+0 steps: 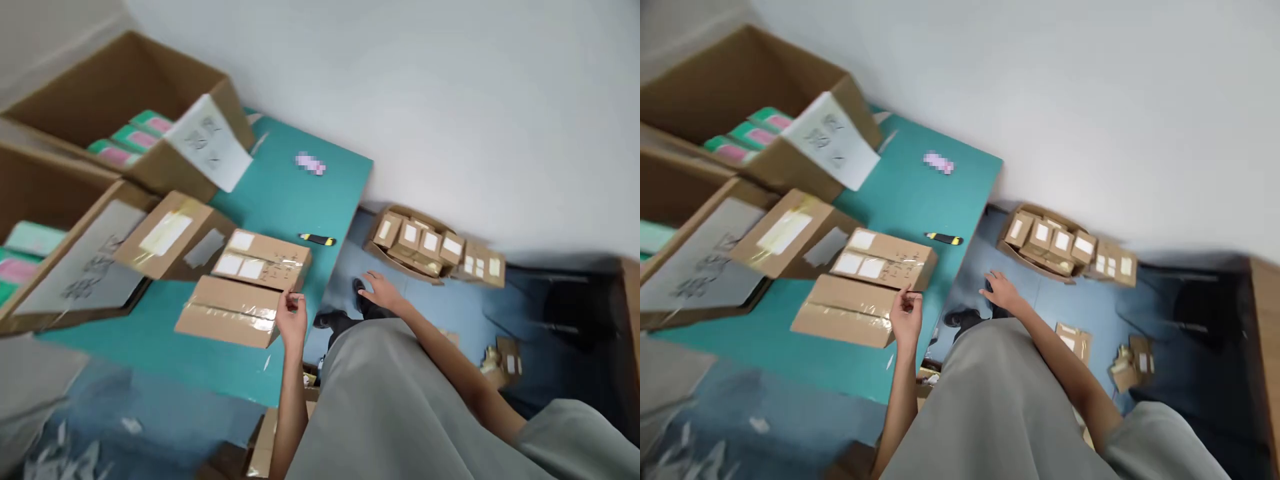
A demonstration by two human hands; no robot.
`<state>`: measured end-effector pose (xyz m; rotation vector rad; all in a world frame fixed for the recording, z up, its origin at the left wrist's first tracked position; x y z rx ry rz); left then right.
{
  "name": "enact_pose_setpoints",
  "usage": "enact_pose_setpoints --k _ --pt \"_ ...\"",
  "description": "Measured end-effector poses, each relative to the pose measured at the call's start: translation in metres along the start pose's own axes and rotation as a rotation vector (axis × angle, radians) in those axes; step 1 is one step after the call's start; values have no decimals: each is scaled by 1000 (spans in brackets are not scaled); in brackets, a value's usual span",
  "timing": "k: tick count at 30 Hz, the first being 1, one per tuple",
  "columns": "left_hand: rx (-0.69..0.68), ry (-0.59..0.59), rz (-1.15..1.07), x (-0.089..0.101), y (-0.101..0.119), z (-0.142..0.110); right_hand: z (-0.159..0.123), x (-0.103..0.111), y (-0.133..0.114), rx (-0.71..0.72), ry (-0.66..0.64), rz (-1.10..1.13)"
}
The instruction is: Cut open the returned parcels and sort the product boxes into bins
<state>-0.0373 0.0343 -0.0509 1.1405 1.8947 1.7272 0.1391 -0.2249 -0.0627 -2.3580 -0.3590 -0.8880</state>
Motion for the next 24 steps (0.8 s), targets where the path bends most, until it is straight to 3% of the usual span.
enact_pose_setpoints --k 5,10,15,18,21,24 --pt "-76 -200 69 -83 32 -25 -72 3 81 -199 86 145" --pt "-177 -344 112 -176 53 -69 -120 -7 152 -197 133 246" --pt "-154 -459 152 -300 49 -137 -184 -30 240 -118 159 354" --pt "-115 -626 181 -373 51 -187 -231 -44 295 -157 229 464" --pt "-108 -833 238 -430 63 -226 -274 -58 342 -253 343 602" --pt "-131 -958 324 -476 80 -245 -305 -75 380 -360 438 721"
Point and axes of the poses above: each hand's wrist, its own z-axis towards the middle knuckle, its own x-axis out of the back of the hand, y = z × x, the point moved 4 cm from there along z, towards the middle knuckle, and after that the axes turned 13 degrees about -y, right-handed, at the moved point
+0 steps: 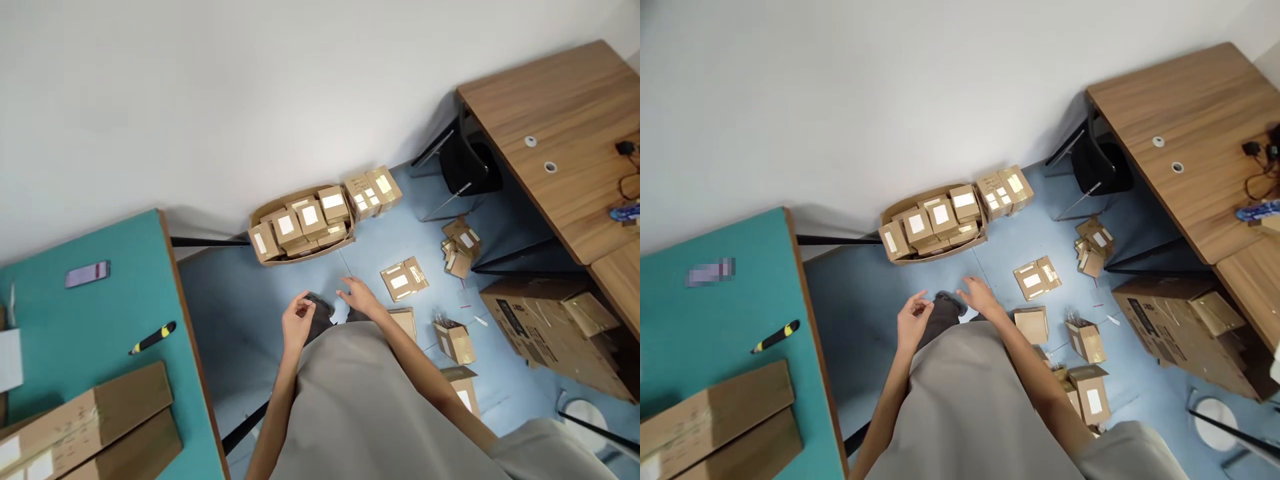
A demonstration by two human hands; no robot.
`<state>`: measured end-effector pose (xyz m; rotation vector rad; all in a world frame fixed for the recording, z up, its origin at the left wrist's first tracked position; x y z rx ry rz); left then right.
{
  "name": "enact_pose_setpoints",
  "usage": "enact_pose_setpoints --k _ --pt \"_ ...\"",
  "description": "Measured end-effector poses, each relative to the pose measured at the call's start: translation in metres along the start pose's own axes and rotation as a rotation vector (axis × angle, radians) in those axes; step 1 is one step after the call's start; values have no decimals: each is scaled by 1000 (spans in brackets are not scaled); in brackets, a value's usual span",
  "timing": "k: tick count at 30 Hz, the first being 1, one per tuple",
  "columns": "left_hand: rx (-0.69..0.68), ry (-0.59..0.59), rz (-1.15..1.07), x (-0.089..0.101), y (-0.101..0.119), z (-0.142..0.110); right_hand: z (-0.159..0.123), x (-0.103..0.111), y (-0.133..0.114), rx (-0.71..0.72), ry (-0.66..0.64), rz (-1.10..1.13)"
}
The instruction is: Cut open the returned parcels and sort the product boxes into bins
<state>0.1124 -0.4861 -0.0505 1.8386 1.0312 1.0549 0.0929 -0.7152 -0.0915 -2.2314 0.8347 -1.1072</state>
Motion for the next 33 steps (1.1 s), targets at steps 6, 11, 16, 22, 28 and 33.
enact_pose_setpoints --k 6,11,16,22,28,33 --pt "-7 -224 101 -68 48 77 -15 37 70 -144 167 174" --pt "-61 -425 114 -136 87 144 -8 82 118 -293 242 218" --pt "-111 -487 95 -171 125 219 27 147 157 -432 260 234" --pt "-64 -475 80 -202 150 329 96 249 204 -570 299 236" --pt "125 -489 23 -283 138 456 178 354 275 -571 270 255" --pt "526 -404 -186 -364 86 552 267 411 349 -582 50 236"
Point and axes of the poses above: each hand's wrist, its own z-axis towards the middle knuckle, its own x-axis out of the back of the hand, y = z × x, the point moved 4 cm from there along z, towards the middle knuckle, and after that the axes turned 13 degrees about -y, right-handed, at the moved point
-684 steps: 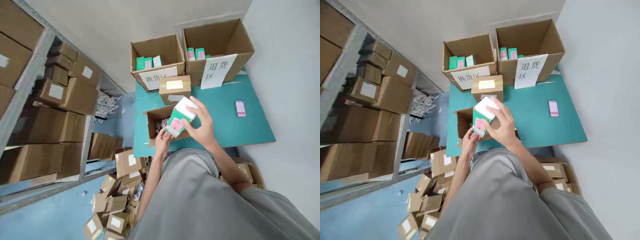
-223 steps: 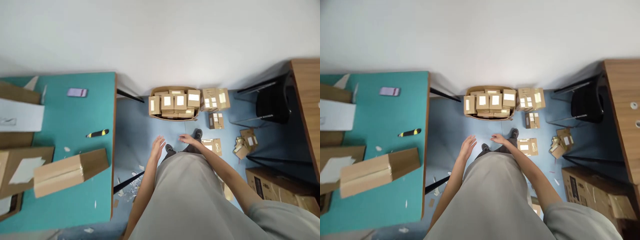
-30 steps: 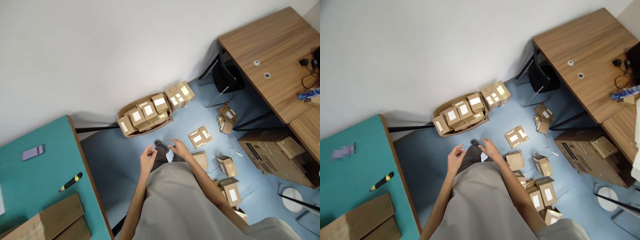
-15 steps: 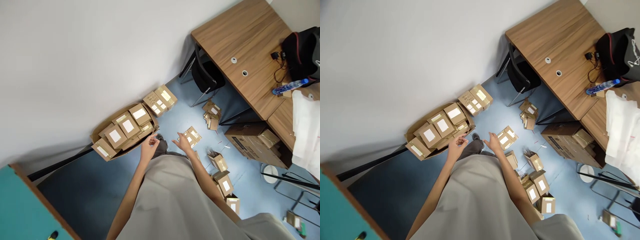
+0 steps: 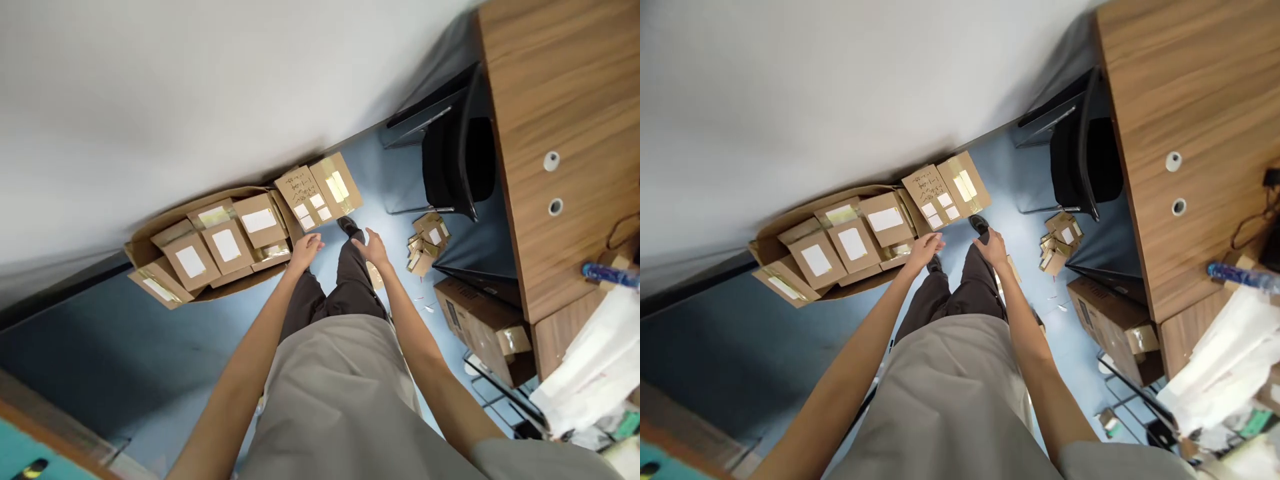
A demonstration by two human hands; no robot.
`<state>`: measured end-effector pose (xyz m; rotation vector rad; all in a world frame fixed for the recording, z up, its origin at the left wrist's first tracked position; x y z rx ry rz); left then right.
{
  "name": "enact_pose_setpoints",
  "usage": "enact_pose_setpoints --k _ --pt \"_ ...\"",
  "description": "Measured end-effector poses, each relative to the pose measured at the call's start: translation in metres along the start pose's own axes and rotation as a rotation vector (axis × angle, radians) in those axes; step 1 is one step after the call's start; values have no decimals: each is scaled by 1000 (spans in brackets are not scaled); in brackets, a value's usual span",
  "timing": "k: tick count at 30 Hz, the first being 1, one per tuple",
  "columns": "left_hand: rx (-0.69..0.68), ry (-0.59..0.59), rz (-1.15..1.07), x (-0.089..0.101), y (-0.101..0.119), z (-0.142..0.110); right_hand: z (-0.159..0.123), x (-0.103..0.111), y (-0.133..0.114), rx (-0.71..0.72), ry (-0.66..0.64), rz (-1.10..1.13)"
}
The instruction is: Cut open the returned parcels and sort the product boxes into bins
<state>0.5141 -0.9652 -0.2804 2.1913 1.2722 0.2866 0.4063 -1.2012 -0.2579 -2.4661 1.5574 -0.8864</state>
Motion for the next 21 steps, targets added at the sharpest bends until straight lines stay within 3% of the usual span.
enact_pose_setpoints --k 6,10,14,17,21 --pt "305 159 -324 -32 -52 129 169 49 -12 -78 -250 -267" --pt "418 161 -522 -68 -88 205 295 75 -47 86 -221 -475" --pt "487 156 -710 -94 -118 266 401 82 -85 216 -171 -593" --pt "498 186 -819 -101 -138 293 452 75 -105 250 -148 -672" --pt "407 200 -957 -108 -154 309 478 63 -117 217 -186 -725"
Point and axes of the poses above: each hand's wrist, its own z-axis towards the middle knuckle, its own x-axis out of the back of the hand, y = z × x, the point moved 4 cm from there along z, towards the middle knuckle, and after that the axes turned 13 degrees about -y, right-handed, at the moved point
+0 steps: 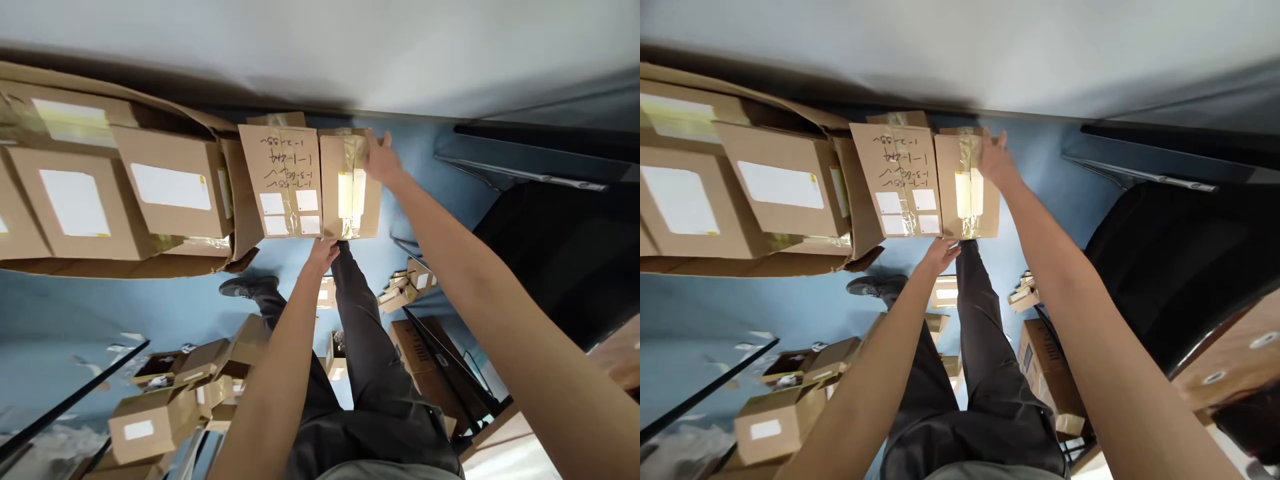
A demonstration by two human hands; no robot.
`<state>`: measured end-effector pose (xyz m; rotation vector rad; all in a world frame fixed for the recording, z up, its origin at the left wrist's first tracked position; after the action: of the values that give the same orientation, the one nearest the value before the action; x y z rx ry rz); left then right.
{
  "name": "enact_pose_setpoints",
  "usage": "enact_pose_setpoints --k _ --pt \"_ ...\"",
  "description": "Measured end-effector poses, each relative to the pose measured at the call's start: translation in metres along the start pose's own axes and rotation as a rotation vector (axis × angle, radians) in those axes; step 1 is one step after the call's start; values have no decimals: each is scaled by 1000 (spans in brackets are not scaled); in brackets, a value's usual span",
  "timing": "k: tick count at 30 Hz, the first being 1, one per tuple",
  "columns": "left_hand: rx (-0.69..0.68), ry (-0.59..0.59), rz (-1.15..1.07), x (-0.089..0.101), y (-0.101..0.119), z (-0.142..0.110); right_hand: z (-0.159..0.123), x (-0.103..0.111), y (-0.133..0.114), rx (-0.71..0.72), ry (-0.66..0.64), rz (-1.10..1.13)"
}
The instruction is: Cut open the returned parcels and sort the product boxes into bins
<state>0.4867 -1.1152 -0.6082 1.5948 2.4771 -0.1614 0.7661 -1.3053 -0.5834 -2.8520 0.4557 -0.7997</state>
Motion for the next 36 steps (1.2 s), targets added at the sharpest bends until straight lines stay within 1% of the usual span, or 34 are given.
enact_pose_setpoints --k 2,3,4,6,8,10,12,14,15,17,19,20,22,24,27,31,34,36 --pt "-42 -63 -61 -4 -7 -1 -3 2 -3 -23 -15 -25" --pt "-60 -107 -87 -9 -11 -4 -9 5 -4 -33 -8 -49" --pt "-76 -155 -112 -14 -16 -11 -19 9 -4 -40 6 -76" --pt "-96 -235 -172 -28 -28 -32 -47 18 -4 -43 50 -120" --pt "-93 -264 -256 -42 -44 -62 -87 28 -4 -24 109 -155" --pt "-67 -268 -354 -53 -61 -99 -134 38 -6 12 176 -217" --pt "-46 -286 -431 -59 -77 -139 -186 46 -13 34 214 -293" --pt "-31 -295 -478 -55 -90 -179 -239 51 -27 34 241 -376" --pt "-30 -296 -498 -49 -94 -199 -265 53 -38 20 249 -425" --pt "-13 -278 -538 -31 -102 -237 -315 54 -67 -35 253 -514" --pt "-25 -256 -568 -5 -104 -275 -362 49 -109 -47 235 -575" --pt "-44 -244 -579 11 -104 -294 -383 44 -133 -44 224 -595" --pt "-84 -219 -588 49 -101 -332 -422 30 -187 -16 208 -618" --pt "-113 -184 -603 95 -97 -370 -456 9 -247 31 215 -623" --pt "-221 -115 -684 176 -87 -426 -501 -31 -343 157 258 -612" --pt "-464 -50 -844 297 -78 -498 -559 -95 -473 424 334 -613" --pt "-591 -16 -980 382 -81 -551 -605 -147 -567 609 388 -600" --pt "-660 1 -1076 433 -89 -585 -636 -182 -627 745 408 -586"
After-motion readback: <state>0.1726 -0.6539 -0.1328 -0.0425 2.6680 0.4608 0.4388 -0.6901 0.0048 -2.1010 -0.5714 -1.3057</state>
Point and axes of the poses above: each hand's wrist, its own z-axis towards the middle knuckle, its own x-axis out of the back of the hand, y = z × x, the point moved 4 cm from there along z, towards the middle knuckle, and after that the axes turned 13 degrees about -y, right-handed, at the moved point
